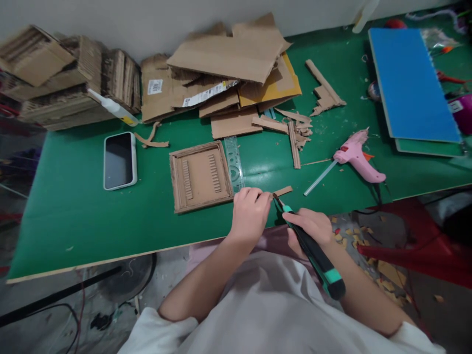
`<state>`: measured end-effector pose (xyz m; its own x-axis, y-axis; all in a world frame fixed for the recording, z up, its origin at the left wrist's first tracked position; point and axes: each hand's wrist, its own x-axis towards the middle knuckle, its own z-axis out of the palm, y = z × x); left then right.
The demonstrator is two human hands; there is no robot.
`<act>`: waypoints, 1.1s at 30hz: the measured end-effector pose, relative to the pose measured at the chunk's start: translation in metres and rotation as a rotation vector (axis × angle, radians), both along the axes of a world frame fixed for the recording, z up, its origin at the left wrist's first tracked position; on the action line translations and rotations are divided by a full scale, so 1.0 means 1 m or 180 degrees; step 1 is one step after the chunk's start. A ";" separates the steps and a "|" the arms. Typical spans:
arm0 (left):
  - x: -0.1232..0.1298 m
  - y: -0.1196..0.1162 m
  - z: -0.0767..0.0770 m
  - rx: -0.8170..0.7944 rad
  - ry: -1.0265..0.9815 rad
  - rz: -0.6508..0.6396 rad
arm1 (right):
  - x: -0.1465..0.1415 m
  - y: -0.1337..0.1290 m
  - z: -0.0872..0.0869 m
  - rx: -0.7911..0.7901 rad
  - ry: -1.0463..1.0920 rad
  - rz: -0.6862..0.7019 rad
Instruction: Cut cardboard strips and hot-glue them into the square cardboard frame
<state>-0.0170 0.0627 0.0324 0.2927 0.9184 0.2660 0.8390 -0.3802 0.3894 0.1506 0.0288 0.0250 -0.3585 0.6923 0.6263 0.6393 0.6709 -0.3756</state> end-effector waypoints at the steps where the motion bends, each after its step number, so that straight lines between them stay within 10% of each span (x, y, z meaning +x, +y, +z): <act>1: 0.000 0.000 0.000 -0.0018 0.0004 -0.0010 | 0.000 0.000 0.001 -0.0031 -0.0048 -0.0017; 33: -0.002 -0.001 -0.003 -0.0072 0.0013 -0.0091 | -0.005 -0.005 0.015 -0.0438 -0.0100 -0.0114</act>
